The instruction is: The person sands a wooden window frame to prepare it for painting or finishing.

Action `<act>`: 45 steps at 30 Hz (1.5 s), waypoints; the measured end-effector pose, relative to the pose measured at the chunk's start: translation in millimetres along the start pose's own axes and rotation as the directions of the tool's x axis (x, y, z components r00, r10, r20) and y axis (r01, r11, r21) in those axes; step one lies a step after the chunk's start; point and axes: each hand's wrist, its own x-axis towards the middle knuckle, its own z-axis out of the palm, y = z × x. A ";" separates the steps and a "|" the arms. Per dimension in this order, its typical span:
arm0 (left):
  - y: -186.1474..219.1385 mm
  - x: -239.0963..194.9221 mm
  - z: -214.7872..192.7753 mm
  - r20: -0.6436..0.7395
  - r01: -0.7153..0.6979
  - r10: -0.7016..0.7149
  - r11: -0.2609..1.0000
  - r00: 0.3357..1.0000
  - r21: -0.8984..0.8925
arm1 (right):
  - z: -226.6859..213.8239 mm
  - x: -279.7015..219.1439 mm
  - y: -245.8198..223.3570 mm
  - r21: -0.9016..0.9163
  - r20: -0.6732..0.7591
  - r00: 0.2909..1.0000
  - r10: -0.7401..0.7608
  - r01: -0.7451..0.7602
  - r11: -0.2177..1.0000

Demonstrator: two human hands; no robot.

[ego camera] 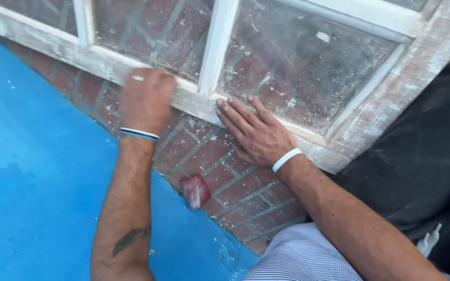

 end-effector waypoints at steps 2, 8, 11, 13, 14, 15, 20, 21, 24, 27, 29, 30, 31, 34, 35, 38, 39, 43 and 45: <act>-20.2 -9.2 1.1 0.009 0.092 -0.094 0.991 0.996 0.092 | -1.3 -1.2 1.7 0.048 0.006 1.000 0.010 -0.011 0.999; -13.3 -17.5 7.1 0.075 0.065 -0.073 0.992 0.994 0.105 | -0.6 1.4 4.3 0.034 -0.054 0.999 0.002 -0.001 0.999; -11.1 -23.2 10.2 0.042 0.190 -0.195 0.977 0.980 0.099 | 2.1 -0.1 2.4 0.063 -0.067 0.998 0.003 0.001 0.998; 16.0 -20.3 5.2 0.081 0.167 -0.171 0.985 0.982 0.052 | 2.4 -6.4 -3.1 0.086 -0.045 0.999 0.006 -0.002 0.996; 20.6 -10.5 4.7 0.070 0.139 -0.141 0.990 0.987 0.036 | 3.6 0.3 3.4 0.067 -0.063 0.998 0.007 -0.003 0.998; -1.4 -16.5 11.0 0.055 0.139 -0.141 0.989 0.988 0.046 | 0.9 2.0 6.0 0.054 -0.075 0.997 0.005 -0.001 0.999; -76.5 -51.2 16.1 0.114 0.281 -0.304 0.941 0.946 0.187 | 0.3 0.2 2.5 0.028 -0.042 0.999 0.009 -0.008 1.000; -53.7 -36.9 12.4 0.124 0.276 -0.299 0.945 0.946 0.179 | 0.5 -2.4 0.4 0.035 -0.033 0.999 0.015 -0.014 0.999; -33.0 -11.4 -0.8 0.118 0.076 -0.076 0.997 0.990 0.003 | 0.0 2.4 5.5 0.055 -0.078 0.997 0.002 0.002 0.999; -73.7 -41.7 -5.6 0.504 0.283 -0.450 0.883 0.737 0.374 | -0.4 -0.9 -0.3 0.046 -0.066 0.998 0.000 0.003 0.999; -93.5 -57.3 3.7 0.155 0.486 -0.492 0.871 0.857 0.074 | 2.3 1.7 1.1 0.055 -0.051 0.999 0.018 -0.015 0.998; -78.9 -49.4 -2.4 0.166 0.484 -0.489 0.872 0.856 0.074 | 0.6 1.8 2.1 0.064 -0.046 0.999 0.021 -0.018 0.998; -64.7 -42.0 -8.4 0.105 0.308 -0.311 0.950 0.944 0.044 | -0.7 2.2 2.7 0.042 -0.032 0.999 0.020 -0.018 0.999; -53.5 -37.5 -22.7 -0.029 0.172 -0.171 0.984 0.985 0.038 | 1.1 2.0 1.6 0.045 -0.062 0.998 0.016 -0.013 0.999; -56.1 -37.5 -25.3 -0.094 0.218 -0.213 0.975 0.972 0.038 | 2.9 2.2 1.3 0.073 -0.098 0.995 0.022 -0.015 0.997; -76.5 -31.3 0.1 -0.141 0.102 -0.076 0.977 0.987 0.187 | 4.4 3.2 -1.1 0.033 -0.101 0.994 0.029 -0.026 0.999; -75.2 -34.6 5.7 -0.138 0.106 -0.080 0.977 0.987 0.187 | 5.8 4.6 -2.1 0.036 -0.100 0.995 0.025 -0.022 0.999; -103.5 -47.0 10.5 -0.037 0.095 -0.090 0.986 0.995 0.140 | 6.1 2.8 -2.8 0.044 -0.092 0.995 0.035 -0.031 0.999; -119.2 -49.6 13.2 -0.009 0.160 -0.161 0.971 0.987 0.178 | 7.3 4.5 -1.5 0.058 -0.109 0.993 0.043 -0.037 0.998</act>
